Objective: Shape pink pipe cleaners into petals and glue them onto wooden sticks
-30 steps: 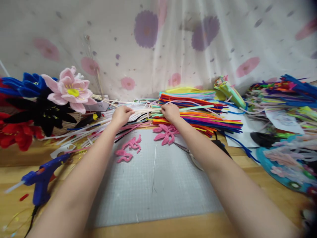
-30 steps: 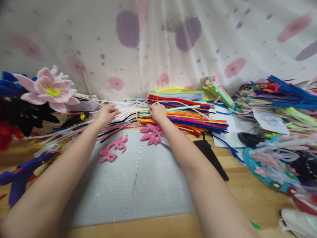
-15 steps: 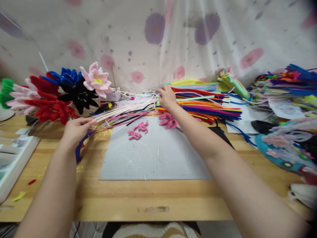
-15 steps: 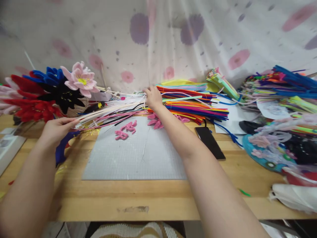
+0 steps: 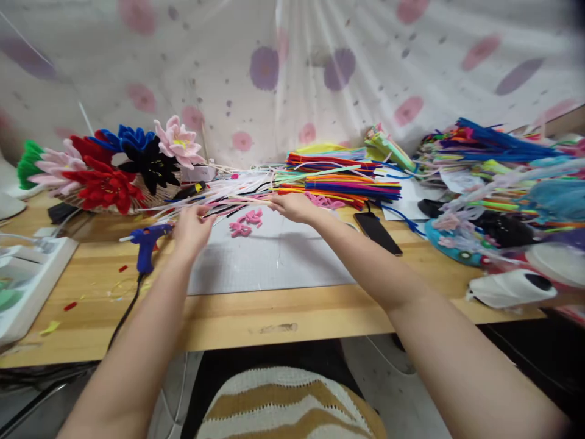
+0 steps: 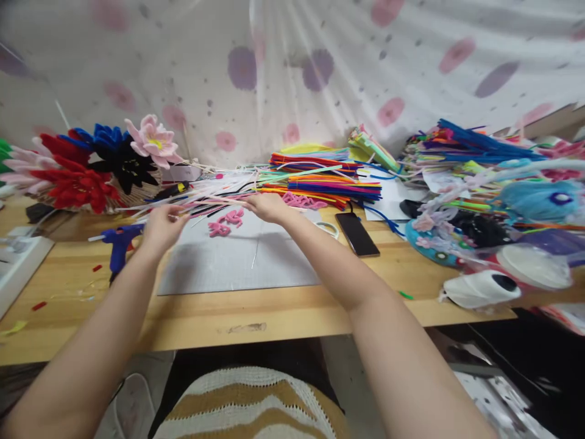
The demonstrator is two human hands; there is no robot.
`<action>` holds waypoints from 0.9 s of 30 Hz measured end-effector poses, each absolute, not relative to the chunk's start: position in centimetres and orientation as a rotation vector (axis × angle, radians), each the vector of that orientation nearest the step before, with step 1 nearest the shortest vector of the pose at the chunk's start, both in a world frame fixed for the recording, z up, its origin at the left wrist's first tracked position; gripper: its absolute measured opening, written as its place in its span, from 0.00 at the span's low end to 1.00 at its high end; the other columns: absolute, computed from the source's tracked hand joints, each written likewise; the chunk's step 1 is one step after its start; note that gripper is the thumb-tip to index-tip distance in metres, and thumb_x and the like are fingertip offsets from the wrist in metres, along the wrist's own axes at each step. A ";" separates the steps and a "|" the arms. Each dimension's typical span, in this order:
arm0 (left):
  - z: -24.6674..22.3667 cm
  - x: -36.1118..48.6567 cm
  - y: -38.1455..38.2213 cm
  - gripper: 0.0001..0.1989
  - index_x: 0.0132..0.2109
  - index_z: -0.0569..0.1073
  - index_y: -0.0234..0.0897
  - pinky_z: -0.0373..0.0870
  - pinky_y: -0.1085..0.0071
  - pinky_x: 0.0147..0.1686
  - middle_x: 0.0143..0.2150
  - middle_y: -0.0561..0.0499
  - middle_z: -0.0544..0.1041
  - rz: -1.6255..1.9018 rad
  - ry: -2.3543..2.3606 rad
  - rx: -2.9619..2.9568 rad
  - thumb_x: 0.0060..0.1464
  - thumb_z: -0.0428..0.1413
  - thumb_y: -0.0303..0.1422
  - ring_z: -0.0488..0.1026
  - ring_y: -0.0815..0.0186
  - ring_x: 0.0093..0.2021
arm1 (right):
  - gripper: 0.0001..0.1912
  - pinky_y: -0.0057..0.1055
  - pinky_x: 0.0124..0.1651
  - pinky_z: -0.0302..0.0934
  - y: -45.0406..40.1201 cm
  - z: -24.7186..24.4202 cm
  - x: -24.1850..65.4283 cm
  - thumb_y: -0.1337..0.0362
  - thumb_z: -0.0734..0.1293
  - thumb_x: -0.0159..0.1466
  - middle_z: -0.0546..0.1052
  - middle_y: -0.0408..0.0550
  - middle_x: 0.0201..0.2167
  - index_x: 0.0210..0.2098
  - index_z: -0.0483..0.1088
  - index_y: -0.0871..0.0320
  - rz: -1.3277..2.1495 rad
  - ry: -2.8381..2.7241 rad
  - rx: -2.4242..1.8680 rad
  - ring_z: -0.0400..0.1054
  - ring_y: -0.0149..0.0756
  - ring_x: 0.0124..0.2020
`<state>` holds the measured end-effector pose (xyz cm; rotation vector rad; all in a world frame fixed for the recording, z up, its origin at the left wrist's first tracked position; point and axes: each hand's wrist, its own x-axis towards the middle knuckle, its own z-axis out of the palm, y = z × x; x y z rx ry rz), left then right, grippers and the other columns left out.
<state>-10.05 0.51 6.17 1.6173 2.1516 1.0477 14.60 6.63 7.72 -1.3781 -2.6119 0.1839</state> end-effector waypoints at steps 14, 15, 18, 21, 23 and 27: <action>0.2 5.5 3.4 0.15 0.46 0.71 0.29 0.65 0.63 0.43 0.48 0.33 0.70 0.238 2.086 1.981 0.53 0.49 0.30 0.69 0.53 0.49 | 0.07 0.21 0.23 0.54 4.6 2.4 19.2 0.66 0.59 0.58 0.72 0.42 0.22 0.27 0.65 0.61 1.035 -1.686 -1.646 0.63 0.25 0.20; 0.3 5.0 3.3 0.15 0.46 0.71 0.28 0.65 0.62 0.43 0.48 0.32 0.70 0.216 2.098 1.996 0.53 0.48 0.30 0.69 0.52 0.49 | 0.07 0.22 0.25 0.54 4.8 2.1 19.1 0.65 0.60 0.56 0.72 0.43 0.22 0.25 0.67 0.61 0.971 -1.687 -1.644 0.63 0.26 0.23; 0.6 3.4 2.6 0.17 0.49 0.68 0.26 0.65 0.62 0.43 0.49 0.32 0.70 0.207 2.151 2.081 0.54 0.44 0.27 0.69 0.52 0.49 | 0.10 0.23 0.28 0.53 5.1 1.3 18.4 0.64 0.60 0.53 0.70 0.42 0.21 0.21 0.69 0.61 0.808 -1.719 -1.634 0.62 0.28 0.25; 0.9 2.1 1.9 0.19 0.50 0.67 0.26 0.65 0.62 0.43 0.48 0.32 0.71 0.164 2.170 2.148 0.53 0.42 0.22 0.69 0.53 0.49 | 0.10 0.23 0.25 0.52 5.1 0.5 17.1 0.64 0.60 0.52 0.66 0.40 0.16 0.21 0.69 0.61 0.871 -1.734 -1.613 0.60 0.27 0.21; 1.2 1.3 1.6 0.19 0.49 0.69 0.26 0.65 0.61 0.42 0.47 0.31 0.71 0.103 2.186 2.136 0.52 0.41 0.20 0.69 0.52 0.49 | 0.09 0.23 0.23 0.51 4.9 -0.1 16.1 0.65 0.59 0.52 0.63 0.38 0.13 0.19 0.67 0.61 0.968 -1.737 -1.600 0.57 0.25 0.18; 1.5 -0.2 1.4 0.17 0.47 0.69 0.25 0.65 0.61 0.42 0.46 0.28 0.71 0.107 2.241 2.007 0.50 0.44 0.20 0.69 0.49 0.49 | 0.09 0.22 0.17 0.48 4.2 -1.1 14.6 0.65 0.60 0.52 0.64 0.38 0.11 0.19 0.65 0.60 1.175 -1.682 -1.613 0.55 0.23 0.12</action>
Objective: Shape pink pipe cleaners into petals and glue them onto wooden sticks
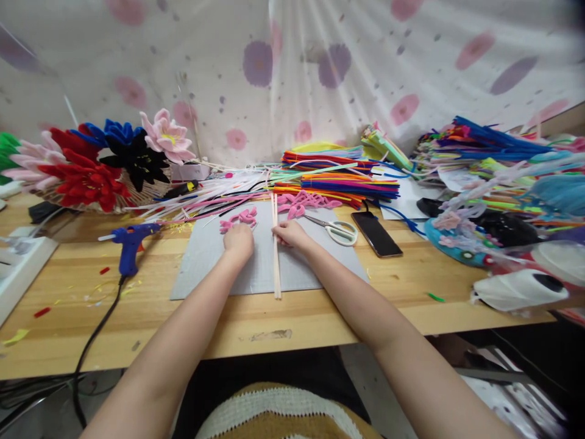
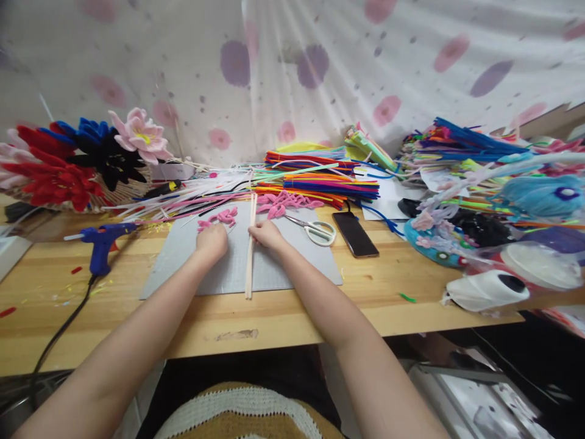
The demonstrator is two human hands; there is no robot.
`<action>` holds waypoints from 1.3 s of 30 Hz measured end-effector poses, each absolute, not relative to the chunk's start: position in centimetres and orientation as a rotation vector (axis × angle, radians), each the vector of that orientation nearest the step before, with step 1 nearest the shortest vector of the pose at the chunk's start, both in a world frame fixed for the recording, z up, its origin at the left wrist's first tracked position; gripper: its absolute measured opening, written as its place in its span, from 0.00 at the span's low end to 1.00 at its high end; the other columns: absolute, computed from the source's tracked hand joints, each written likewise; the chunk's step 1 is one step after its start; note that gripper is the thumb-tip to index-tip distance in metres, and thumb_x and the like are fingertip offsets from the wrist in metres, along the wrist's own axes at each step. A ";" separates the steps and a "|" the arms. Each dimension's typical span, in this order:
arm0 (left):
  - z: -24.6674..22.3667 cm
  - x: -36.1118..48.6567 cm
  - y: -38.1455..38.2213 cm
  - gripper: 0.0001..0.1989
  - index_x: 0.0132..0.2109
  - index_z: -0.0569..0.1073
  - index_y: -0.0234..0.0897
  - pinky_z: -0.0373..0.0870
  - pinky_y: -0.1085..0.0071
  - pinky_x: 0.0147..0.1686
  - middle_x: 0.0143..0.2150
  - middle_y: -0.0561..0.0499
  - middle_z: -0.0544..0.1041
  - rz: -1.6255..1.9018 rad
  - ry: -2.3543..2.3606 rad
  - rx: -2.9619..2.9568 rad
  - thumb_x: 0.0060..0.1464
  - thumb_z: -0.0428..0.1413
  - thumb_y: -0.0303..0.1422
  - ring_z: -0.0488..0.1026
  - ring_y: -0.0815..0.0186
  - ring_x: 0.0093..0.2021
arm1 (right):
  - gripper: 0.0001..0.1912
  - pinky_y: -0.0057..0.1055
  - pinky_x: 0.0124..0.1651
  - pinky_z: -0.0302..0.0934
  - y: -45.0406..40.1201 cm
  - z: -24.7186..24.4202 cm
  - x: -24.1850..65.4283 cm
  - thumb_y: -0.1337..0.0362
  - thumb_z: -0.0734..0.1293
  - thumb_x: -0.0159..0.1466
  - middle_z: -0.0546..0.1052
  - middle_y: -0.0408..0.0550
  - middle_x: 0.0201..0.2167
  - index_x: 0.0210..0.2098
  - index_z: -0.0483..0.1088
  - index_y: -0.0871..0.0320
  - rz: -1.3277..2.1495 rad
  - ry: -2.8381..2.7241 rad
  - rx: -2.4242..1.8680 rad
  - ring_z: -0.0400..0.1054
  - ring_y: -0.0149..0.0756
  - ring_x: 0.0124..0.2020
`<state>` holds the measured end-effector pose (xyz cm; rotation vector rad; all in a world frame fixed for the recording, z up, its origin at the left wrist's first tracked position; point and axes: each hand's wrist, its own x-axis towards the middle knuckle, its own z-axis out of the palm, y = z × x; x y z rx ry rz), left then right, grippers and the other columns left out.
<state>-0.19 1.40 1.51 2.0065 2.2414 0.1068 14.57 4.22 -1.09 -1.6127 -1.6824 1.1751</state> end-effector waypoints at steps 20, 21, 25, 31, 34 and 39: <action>0.7 -2.6 1.4 0.10 0.34 0.69 0.30 0.59 0.87 0.17 0.22 0.53 0.66 1.207 1.014 0.491 0.54 0.44 0.19 0.62 0.80 0.19 | 0.22 0.22 0.22 0.49 2.8 -1.1 13.7 0.51 0.60 0.59 0.62 0.38 0.09 0.16 0.63 0.60 0.900 -1.897 -1.487 0.56 0.23 0.15; 0.6 -2.6 1.3 0.10 0.35 0.70 0.30 0.58 0.87 0.16 0.23 0.53 0.66 1.180 1.028 0.534 0.53 0.45 0.19 0.63 0.80 0.19 | 0.20 0.22 0.23 0.49 2.9 -1.3 13.7 0.53 0.60 0.59 0.62 0.38 0.10 0.17 0.63 0.60 0.858 -1.865 -1.483 0.57 0.24 0.16; 0.3 -2.5 0.7 0.07 0.35 0.72 0.29 0.50 0.86 0.12 0.25 0.51 0.69 1.026 1.060 0.795 0.49 0.51 0.21 0.63 0.79 0.19 | 0.10 0.21 0.24 0.53 3.6 -1.9 13.8 0.57 0.61 0.58 0.68 0.38 0.17 0.29 0.66 0.59 1.068 -1.611 -1.319 0.59 0.23 0.18; 0.1 -1.8 0.1 0.07 0.35 0.74 0.29 0.48 0.83 0.12 0.26 0.51 0.71 0.894 1.085 1.016 0.46 0.55 0.26 0.61 0.79 0.18 | 0.08 0.19 0.19 0.49 3.6 -2.0 13.6 0.61 0.63 0.55 0.72 0.41 0.23 0.27 0.65 0.60 1.339 -1.357 -1.099 0.59 0.21 0.18; 0.0 -1.8 0.2 0.08 0.35 0.74 0.30 0.47 0.82 0.12 0.25 0.51 0.70 0.859 1.085 1.049 0.46 0.56 0.28 0.59 0.79 0.18 | 0.07 0.18 0.16 0.45 3.7 -1.9 13.5 0.62 0.63 0.55 0.71 0.39 0.20 0.27 0.64 0.60 1.354 -1.251 -1.119 0.59 0.21 0.16; -0.2 -2.0 0.3 0.08 0.36 0.74 0.30 0.44 0.83 0.12 0.22 0.54 0.66 0.799 1.081 1.072 0.47 0.55 0.28 0.55 0.80 0.16 | 0.06 0.17 0.14 0.43 3.9 -1.7 13.3 0.64 0.64 0.53 0.69 0.37 0.16 0.25 0.60 0.59 1.358 -1.168 -1.129 0.57 0.21 0.14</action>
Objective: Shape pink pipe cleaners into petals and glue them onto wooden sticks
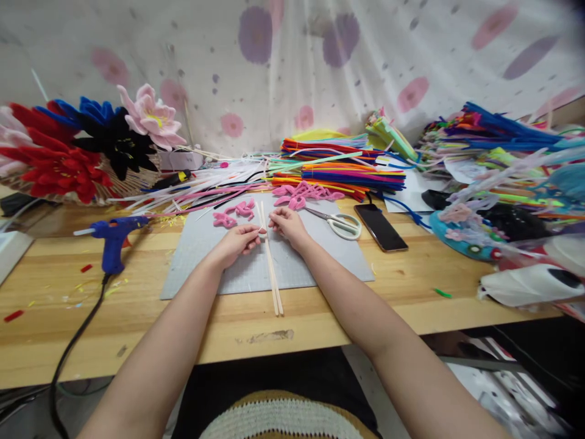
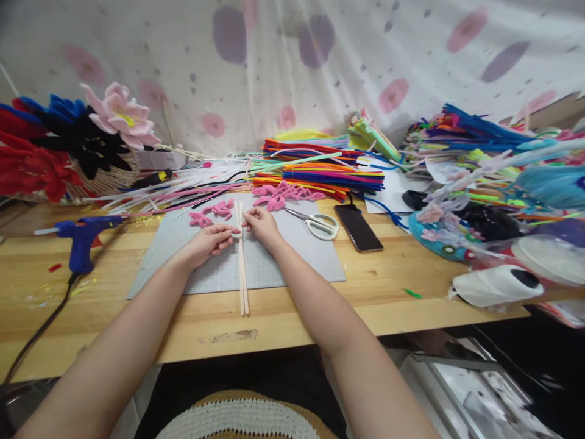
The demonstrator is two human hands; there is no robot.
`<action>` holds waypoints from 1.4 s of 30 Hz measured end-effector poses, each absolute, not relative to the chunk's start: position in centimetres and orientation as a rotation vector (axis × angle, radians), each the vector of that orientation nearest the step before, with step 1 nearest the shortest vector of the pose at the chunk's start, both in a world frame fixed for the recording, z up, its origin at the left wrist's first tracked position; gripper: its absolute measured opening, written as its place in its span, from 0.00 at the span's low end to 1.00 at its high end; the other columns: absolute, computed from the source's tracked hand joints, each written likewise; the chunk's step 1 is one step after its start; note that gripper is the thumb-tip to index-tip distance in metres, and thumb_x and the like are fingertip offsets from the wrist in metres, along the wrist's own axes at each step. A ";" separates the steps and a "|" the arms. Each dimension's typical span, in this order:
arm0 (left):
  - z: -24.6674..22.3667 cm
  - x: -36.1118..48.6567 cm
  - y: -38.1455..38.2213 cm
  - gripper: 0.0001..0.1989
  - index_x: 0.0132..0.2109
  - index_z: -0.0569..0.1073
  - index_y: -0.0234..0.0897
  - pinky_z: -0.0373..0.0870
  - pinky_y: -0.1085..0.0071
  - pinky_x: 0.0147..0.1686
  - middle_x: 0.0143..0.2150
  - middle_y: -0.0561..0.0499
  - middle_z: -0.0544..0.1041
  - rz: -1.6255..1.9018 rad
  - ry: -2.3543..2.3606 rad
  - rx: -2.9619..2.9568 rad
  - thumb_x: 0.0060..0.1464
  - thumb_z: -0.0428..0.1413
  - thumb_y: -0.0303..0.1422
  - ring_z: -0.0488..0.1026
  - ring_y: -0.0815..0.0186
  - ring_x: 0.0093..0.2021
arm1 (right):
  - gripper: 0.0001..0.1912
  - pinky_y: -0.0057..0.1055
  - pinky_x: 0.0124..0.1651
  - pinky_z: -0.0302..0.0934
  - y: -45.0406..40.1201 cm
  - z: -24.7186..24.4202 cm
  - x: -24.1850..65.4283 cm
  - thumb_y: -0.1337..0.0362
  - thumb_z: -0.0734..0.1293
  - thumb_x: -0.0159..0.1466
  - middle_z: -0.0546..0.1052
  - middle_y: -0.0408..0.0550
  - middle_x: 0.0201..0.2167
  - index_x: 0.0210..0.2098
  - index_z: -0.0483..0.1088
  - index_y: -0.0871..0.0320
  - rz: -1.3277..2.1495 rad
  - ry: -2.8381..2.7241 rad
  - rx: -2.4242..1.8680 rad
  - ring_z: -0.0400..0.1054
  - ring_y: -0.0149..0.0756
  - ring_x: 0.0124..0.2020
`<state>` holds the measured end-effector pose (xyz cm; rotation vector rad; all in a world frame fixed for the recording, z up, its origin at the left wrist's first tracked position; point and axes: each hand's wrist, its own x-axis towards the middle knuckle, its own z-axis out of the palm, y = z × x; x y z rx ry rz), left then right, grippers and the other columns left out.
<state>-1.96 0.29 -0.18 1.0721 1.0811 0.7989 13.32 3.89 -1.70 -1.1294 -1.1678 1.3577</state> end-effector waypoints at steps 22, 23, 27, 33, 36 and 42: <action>0.0 -1.4 0.6 0.07 0.31 0.68 0.28 0.73 0.70 0.29 0.24 0.48 0.72 1.132 1.083 0.664 0.54 0.47 0.20 0.73 0.69 0.26 | 0.08 0.24 0.24 0.52 3.3 -0.9 13.2 0.63 0.60 0.53 0.71 0.44 0.18 0.21 0.65 0.60 0.926 -1.893 -1.647 0.63 0.28 0.20; 0.0 -1.4 0.6 0.06 0.31 0.68 0.28 0.74 0.70 0.30 0.25 0.48 0.72 1.145 1.076 0.653 0.53 0.48 0.20 0.74 0.68 0.27 | 0.08 0.23 0.22 0.51 3.3 -0.9 13.4 0.64 0.60 0.53 0.68 0.42 0.15 0.20 0.64 0.60 1.042 -1.809 -1.616 0.60 0.26 0.17; -0.1 -1.7 0.8 0.06 0.30 0.69 0.28 0.74 0.67 0.34 0.26 0.48 0.73 1.183 1.041 0.608 0.53 0.49 0.21 0.75 0.67 0.30 | 0.06 0.22 0.16 0.47 3.2 -0.6 13.8 0.66 0.60 0.50 0.63 0.37 0.11 0.18 0.61 0.59 1.278 -1.635 -1.498 0.54 0.23 0.11; -0.1 -2.0 1.1 0.07 0.29 0.69 0.29 0.74 0.68 0.36 0.28 0.48 0.74 1.232 1.017 0.542 0.53 0.49 0.20 0.75 0.69 0.30 | 0.04 0.20 0.14 0.46 2.8 -0.1 13.5 0.68 0.60 0.48 0.63 0.37 0.10 0.18 0.60 0.59 1.435 -1.507 -1.411 0.54 0.22 0.11; 0.0 -2.1 1.1 0.07 0.28 0.69 0.29 0.75 0.68 0.37 0.29 0.48 0.75 1.238 0.995 0.525 0.52 0.50 0.19 0.75 0.68 0.31 | 0.04 0.20 0.14 0.47 2.7 -0.3 13.2 0.68 0.59 0.48 0.62 0.36 0.10 0.18 0.59 0.59 1.476 -1.508 -1.359 0.54 0.22 0.11; 0.1 -2.0 0.9 0.05 0.28 0.68 0.30 0.74 0.68 0.38 0.29 0.48 0.75 1.259 0.969 0.536 0.51 0.52 0.20 0.75 0.68 0.32 | 0.04 0.20 0.14 0.48 2.7 -1.0 12.6 0.67 0.60 0.48 0.65 0.38 0.11 0.18 0.59 0.59 1.374 -1.545 -1.405 0.56 0.23 0.11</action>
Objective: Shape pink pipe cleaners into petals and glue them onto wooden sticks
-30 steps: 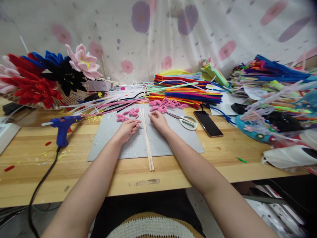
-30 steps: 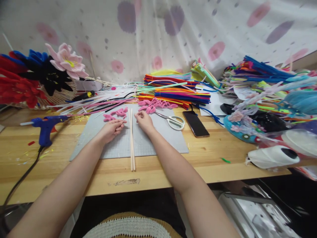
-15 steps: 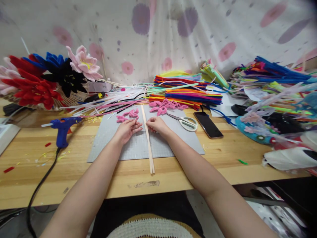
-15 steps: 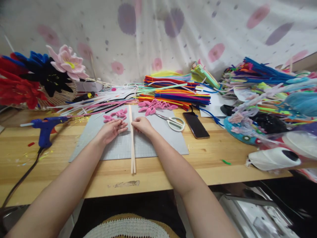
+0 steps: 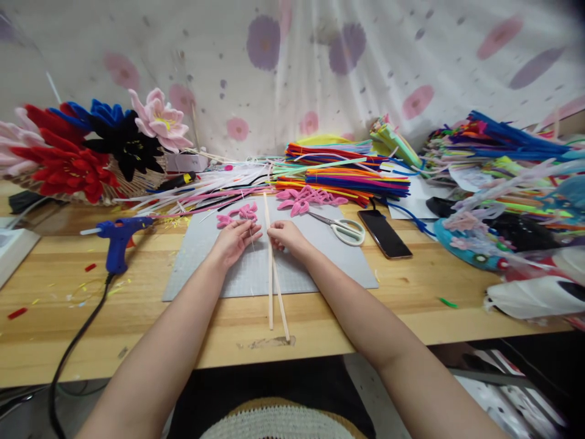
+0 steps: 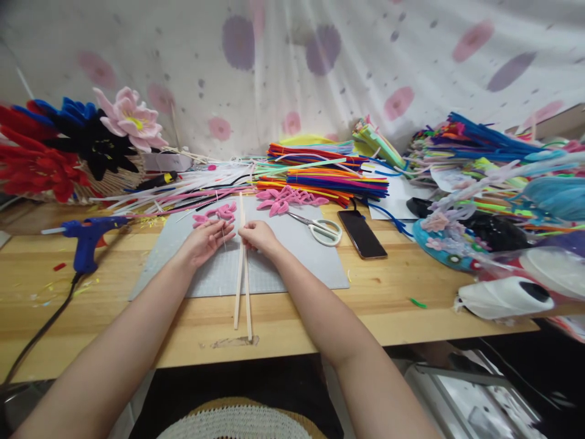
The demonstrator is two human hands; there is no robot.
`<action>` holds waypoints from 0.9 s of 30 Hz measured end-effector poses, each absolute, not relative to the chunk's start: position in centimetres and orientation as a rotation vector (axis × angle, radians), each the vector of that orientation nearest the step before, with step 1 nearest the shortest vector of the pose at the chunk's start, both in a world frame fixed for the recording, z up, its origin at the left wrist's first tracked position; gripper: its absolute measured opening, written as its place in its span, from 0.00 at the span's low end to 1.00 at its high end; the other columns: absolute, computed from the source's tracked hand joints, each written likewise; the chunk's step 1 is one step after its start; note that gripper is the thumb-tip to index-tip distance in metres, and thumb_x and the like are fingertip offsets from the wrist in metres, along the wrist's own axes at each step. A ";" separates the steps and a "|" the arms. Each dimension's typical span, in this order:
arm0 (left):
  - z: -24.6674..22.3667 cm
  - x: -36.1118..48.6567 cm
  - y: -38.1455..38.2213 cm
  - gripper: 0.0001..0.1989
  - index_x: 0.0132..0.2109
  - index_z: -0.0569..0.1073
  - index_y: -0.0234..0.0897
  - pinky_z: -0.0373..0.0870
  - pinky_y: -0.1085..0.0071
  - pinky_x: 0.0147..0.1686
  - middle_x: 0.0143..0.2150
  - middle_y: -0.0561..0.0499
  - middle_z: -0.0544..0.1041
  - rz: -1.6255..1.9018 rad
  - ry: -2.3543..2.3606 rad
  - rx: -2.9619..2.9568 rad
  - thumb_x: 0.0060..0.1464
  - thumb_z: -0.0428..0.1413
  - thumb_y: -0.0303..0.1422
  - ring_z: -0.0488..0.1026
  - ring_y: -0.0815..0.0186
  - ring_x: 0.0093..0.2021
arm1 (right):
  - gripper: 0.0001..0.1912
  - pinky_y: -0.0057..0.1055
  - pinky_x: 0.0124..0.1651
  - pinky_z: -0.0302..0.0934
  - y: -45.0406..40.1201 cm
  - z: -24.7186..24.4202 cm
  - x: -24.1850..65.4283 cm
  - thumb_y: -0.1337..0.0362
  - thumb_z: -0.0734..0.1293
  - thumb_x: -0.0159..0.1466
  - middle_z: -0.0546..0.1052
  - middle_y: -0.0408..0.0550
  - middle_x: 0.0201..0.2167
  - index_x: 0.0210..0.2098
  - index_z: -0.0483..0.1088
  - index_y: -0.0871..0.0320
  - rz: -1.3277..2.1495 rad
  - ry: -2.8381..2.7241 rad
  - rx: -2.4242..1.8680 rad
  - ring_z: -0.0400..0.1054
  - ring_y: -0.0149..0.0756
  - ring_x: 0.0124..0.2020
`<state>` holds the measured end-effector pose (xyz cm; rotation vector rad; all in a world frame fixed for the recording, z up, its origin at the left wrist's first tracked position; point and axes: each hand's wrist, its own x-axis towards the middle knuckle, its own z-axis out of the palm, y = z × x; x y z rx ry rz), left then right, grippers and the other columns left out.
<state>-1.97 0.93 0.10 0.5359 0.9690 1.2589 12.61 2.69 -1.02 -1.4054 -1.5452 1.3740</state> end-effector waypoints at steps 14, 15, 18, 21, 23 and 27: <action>-0.1 -1.4 0.6 0.01 0.29 0.73 0.29 0.69 0.76 0.30 0.27 0.49 0.75 1.206 1.056 0.653 0.46 0.57 0.23 0.72 0.72 0.27 | 0.06 0.20 0.22 0.54 1.5 -2.3 11.4 0.65 0.61 0.53 0.68 0.38 0.16 0.21 0.62 0.60 1.291 -1.865 -1.186 0.60 0.22 0.16; -0.2 -1.3 0.6 0.01 0.28 0.73 0.29 0.69 0.76 0.30 0.26 0.49 0.75 1.208 1.063 0.678 0.46 0.57 0.24 0.72 0.72 0.26 | 0.07 0.20 0.22 0.54 1.6 -2.4 11.3 0.65 0.61 0.53 0.69 0.38 0.16 0.21 0.62 0.60 1.309 -1.866 -1.180 0.60 0.22 0.15; -0.5 -1.3 0.6 0.02 0.27 0.72 0.29 0.67 0.76 0.26 0.23 0.51 0.73 1.206 1.154 0.786 0.43 0.59 0.25 0.70 0.72 0.23 | 0.10 0.21 0.21 0.54 1.8 -2.3 11.4 0.60 0.62 0.54 0.69 0.39 0.16 0.22 0.64 0.60 1.339 -1.873 -1.137 0.59 0.22 0.16; -0.7 -1.4 0.6 0.04 0.26 0.71 0.31 0.65 0.75 0.22 0.22 0.52 0.72 1.189 1.277 0.895 0.42 0.59 0.27 0.69 0.71 0.22 | 0.13 0.21 0.22 0.53 2.2 -1.2 12.6 0.55 0.65 0.53 0.68 0.39 0.17 0.24 0.65 0.61 1.267 -1.783 -1.134 0.59 0.22 0.17; -0.7 -1.6 0.6 0.04 0.27 0.71 0.32 0.65 0.75 0.21 0.23 0.53 0.71 1.196 1.352 0.955 0.42 0.59 0.28 0.69 0.70 0.22 | 0.13 0.21 0.23 0.53 2.6 0.1 14.4 0.55 0.64 0.54 0.67 0.39 0.17 0.26 0.64 0.61 1.190 -1.666 -1.205 0.59 0.22 0.18; -0.5 -2.1 0.9 0.04 0.29 0.72 0.33 0.61 0.76 0.18 0.21 0.55 0.68 1.204 1.475 1.063 0.43 0.58 0.30 0.64 0.73 0.19 | 0.09 0.21 0.21 0.51 3.2 2.2 19.2 0.60 0.64 0.54 0.68 0.40 0.18 0.25 0.63 0.60 1.057 -1.539 -1.343 0.59 0.23 0.18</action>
